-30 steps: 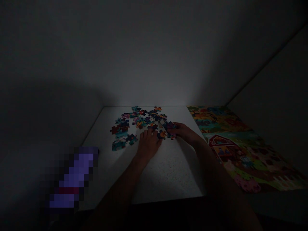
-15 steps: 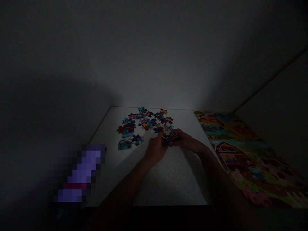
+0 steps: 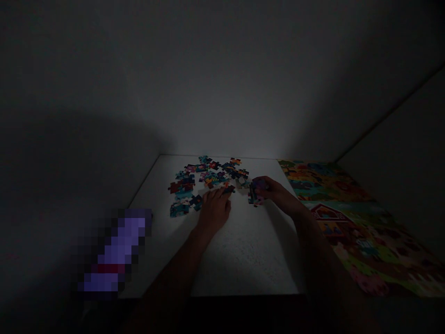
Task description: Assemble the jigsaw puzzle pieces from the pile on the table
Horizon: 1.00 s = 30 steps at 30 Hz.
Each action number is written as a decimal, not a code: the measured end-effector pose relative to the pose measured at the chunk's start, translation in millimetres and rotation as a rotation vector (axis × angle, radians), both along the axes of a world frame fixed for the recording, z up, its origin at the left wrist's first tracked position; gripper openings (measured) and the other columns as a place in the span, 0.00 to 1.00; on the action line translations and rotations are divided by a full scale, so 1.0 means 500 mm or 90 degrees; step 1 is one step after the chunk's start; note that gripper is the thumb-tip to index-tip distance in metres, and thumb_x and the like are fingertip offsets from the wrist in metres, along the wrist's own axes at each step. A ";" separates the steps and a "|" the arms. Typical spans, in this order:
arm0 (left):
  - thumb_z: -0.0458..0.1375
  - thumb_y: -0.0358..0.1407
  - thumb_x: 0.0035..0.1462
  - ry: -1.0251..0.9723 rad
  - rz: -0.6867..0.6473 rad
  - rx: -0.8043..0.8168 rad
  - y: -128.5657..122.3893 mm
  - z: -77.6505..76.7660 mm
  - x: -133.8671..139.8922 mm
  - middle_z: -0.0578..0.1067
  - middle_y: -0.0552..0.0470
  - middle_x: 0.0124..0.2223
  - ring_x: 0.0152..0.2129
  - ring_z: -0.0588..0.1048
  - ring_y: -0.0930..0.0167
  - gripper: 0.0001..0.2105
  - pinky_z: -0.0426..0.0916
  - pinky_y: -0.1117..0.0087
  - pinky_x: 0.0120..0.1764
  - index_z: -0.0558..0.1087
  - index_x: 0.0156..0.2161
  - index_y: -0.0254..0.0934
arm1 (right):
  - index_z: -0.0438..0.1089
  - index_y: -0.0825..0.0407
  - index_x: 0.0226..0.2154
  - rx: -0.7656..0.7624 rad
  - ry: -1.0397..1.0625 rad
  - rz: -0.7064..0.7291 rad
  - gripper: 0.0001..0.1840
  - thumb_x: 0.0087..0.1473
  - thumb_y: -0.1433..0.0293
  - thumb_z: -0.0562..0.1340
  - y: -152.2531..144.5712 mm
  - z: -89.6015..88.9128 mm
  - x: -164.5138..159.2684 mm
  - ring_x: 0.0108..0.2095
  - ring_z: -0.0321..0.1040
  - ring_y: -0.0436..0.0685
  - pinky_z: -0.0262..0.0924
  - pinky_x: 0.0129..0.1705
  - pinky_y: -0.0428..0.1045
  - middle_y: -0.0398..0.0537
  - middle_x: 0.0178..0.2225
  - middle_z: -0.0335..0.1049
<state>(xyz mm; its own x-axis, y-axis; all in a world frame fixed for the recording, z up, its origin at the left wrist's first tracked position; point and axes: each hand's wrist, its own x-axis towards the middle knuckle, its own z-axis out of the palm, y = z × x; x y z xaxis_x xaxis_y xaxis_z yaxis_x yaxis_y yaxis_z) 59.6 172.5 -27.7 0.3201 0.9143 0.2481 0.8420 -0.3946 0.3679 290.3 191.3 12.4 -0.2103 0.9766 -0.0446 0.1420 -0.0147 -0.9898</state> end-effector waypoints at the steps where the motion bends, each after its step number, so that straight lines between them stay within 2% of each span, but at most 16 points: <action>1: 0.51 0.31 0.62 0.002 -0.002 -0.001 -0.006 0.004 0.001 0.72 0.47 0.57 0.55 0.68 0.61 0.14 0.57 0.54 0.59 0.73 0.51 0.41 | 0.70 0.49 0.41 0.006 0.013 -0.034 0.23 0.42 0.59 0.71 0.007 -0.008 0.007 0.36 0.67 0.55 0.62 0.39 0.51 0.44 0.36 0.71; 5: 0.52 0.32 0.62 0.005 -0.005 -0.015 -0.017 0.012 0.003 0.74 0.47 0.48 0.49 0.70 0.63 0.09 0.61 0.58 0.56 0.74 0.44 0.40 | 0.69 0.49 0.37 0.007 0.064 -0.151 0.21 0.39 0.60 0.71 0.024 -0.021 0.042 0.33 0.66 0.54 0.61 0.38 0.50 0.42 0.33 0.69; 7: 0.54 0.37 0.62 0.008 0.031 -0.009 -0.015 0.008 0.004 0.72 0.44 0.50 0.50 0.68 0.60 0.11 0.61 0.56 0.55 0.73 0.48 0.39 | 0.69 0.49 0.36 0.014 0.010 -0.135 0.19 0.40 0.61 0.70 0.015 -0.008 0.059 0.31 0.65 0.53 0.60 0.34 0.49 0.41 0.30 0.69; 10: 0.57 0.44 0.60 0.016 0.109 -0.002 -0.009 -0.006 0.007 0.67 0.39 0.57 0.55 0.64 0.54 0.22 0.58 0.51 0.57 0.67 0.56 0.37 | 0.72 0.49 0.38 0.018 -0.155 0.044 0.17 0.44 0.65 0.69 -0.019 0.025 0.065 0.31 0.66 0.55 0.60 0.33 0.50 0.44 0.31 0.71; 12: 0.58 0.47 0.59 0.021 0.143 -0.008 -0.006 -0.012 0.010 0.65 0.37 0.60 0.57 0.62 0.52 0.25 0.56 0.49 0.59 0.65 0.58 0.36 | 0.74 0.48 0.40 0.026 -0.234 0.163 0.17 0.43 0.70 0.68 -0.045 0.042 0.048 0.36 0.68 0.58 0.63 0.38 0.51 0.46 0.36 0.74; 15: 0.58 0.45 0.58 0.009 0.159 -0.011 -0.001 -0.015 0.013 0.65 0.38 0.61 0.58 0.62 0.52 0.23 0.55 0.47 0.59 0.67 0.56 0.38 | 0.75 0.48 0.37 0.056 -0.320 0.269 0.18 0.39 0.77 0.65 -0.069 0.043 0.006 0.37 0.69 0.58 0.63 0.41 0.52 0.46 0.37 0.74; 18: 0.60 0.41 0.57 -0.022 0.167 -0.027 0.007 -0.013 0.013 0.67 0.41 0.59 0.57 0.63 0.54 0.16 0.54 0.47 0.59 0.70 0.51 0.42 | 0.75 0.48 0.38 0.056 -0.338 0.306 0.20 0.40 0.79 0.64 -0.073 0.026 -0.021 0.38 0.70 0.59 0.64 0.41 0.52 0.47 0.38 0.75; 22: 0.62 0.40 0.55 -0.052 0.169 -0.073 0.015 -0.008 0.010 0.67 0.44 0.59 0.58 0.63 0.54 0.14 0.55 0.48 0.59 0.71 0.47 0.43 | 0.74 0.48 0.42 0.025 -0.321 0.280 0.21 0.42 0.76 0.66 -0.071 0.013 -0.007 0.42 0.70 0.62 0.62 0.46 0.54 0.49 0.44 0.75; 26: 0.58 0.34 0.57 -0.031 0.179 -0.072 0.016 0.002 0.000 0.68 0.42 0.58 0.57 0.64 0.54 0.15 0.56 0.49 0.59 0.71 0.50 0.40 | 0.73 0.48 0.42 -0.013 -0.237 0.222 0.19 0.43 0.70 0.68 -0.064 0.018 0.033 0.38 0.70 0.59 0.62 0.41 0.52 0.46 0.39 0.75; 28: 0.56 0.30 0.57 -0.017 0.187 -0.046 0.015 0.007 -0.005 0.68 0.41 0.58 0.57 0.64 0.54 0.16 0.56 0.49 0.59 0.71 0.51 0.40 | 0.72 0.50 0.38 -0.013 -0.213 0.138 0.15 0.44 0.66 0.68 -0.052 0.021 0.054 0.34 0.67 0.57 0.60 0.36 0.50 0.44 0.33 0.73; 30: 0.54 0.28 0.56 -0.011 0.176 -0.019 0.012 0.011 -0.006 0.68 0.41 0.58 0.57 0.63 0.54 0.18 0.57 0.49 0.59 0.71 0.52 0.40 | 0.70 0.50 0.33 0.011 -0.203 0.013 0.14 0.43 0.63 0.69 -0.038 0.020 0.072 0.31 0.64 0.55 0.57 0.33 0.49 0.42 0.29 0.70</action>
<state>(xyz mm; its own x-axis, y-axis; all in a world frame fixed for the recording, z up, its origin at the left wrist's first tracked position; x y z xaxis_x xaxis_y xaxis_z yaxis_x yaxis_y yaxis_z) 56.5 178.3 -22.3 0.0527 0.9736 0.2223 0.9099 -0.1385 0.3911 326.5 172.2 22.2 -0.2076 0.9736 -0.0947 0.4452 0.0079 -0.8954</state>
